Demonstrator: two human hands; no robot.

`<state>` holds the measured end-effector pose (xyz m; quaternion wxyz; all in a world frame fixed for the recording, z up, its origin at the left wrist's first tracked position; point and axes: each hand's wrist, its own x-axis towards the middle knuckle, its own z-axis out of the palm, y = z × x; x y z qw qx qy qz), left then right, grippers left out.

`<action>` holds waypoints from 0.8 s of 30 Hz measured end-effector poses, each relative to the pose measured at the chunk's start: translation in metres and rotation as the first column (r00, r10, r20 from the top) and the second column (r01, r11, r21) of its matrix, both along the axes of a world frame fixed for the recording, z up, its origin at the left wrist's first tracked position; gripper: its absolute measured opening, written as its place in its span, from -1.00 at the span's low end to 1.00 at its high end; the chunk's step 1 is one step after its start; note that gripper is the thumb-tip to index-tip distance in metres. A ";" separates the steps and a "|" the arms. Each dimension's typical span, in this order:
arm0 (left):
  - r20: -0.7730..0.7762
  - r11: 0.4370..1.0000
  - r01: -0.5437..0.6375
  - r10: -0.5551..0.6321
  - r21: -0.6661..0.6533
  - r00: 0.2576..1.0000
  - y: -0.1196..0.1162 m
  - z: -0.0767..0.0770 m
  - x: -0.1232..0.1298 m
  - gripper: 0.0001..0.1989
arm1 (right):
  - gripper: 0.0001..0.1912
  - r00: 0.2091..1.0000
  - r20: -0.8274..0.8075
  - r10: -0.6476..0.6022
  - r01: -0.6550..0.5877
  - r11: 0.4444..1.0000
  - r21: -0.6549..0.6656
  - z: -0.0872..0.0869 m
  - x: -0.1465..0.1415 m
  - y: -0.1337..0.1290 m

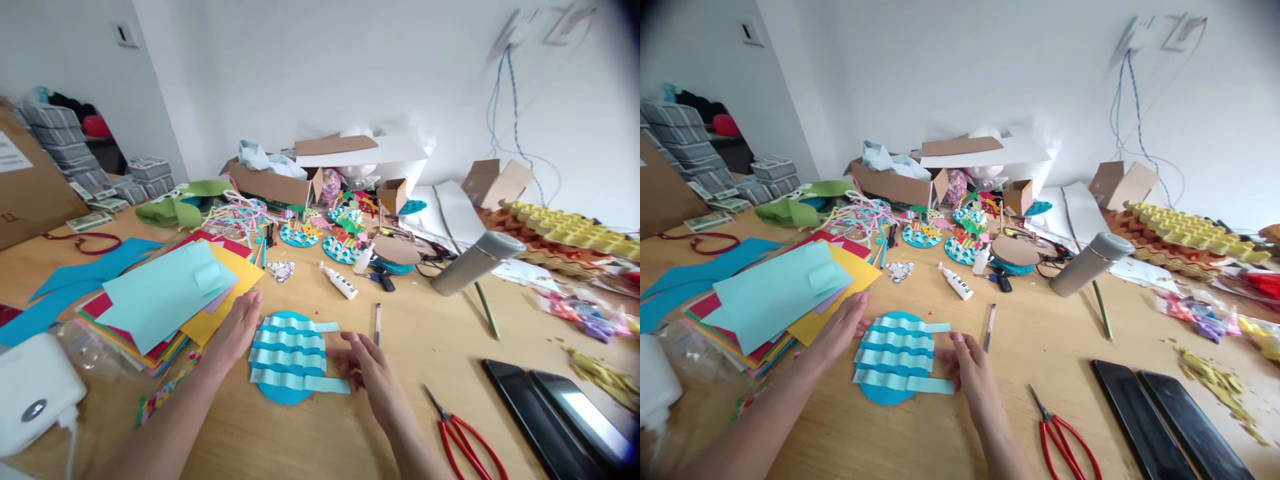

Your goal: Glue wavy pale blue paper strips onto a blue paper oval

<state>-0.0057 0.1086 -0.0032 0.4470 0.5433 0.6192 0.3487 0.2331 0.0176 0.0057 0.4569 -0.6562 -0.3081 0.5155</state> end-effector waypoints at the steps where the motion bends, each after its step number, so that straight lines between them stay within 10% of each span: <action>1: 0.019 1.000 -0.010 0.010 -0.002 1.000 0.000 -0.001 0.000 -0.45 | -0.39 1.000 -0.014 -0.003 0.003 1.000 -0.013 -0.001 0.001 0.000; 24: 0.488 0.997 0.011 0.030 -0.082 0.872 0.008 -0.003 -0.001 -0.50 | -0.39 0.930 -0.348 -0.116 0.149 0.986 0.069 -0.014 0.009 0.008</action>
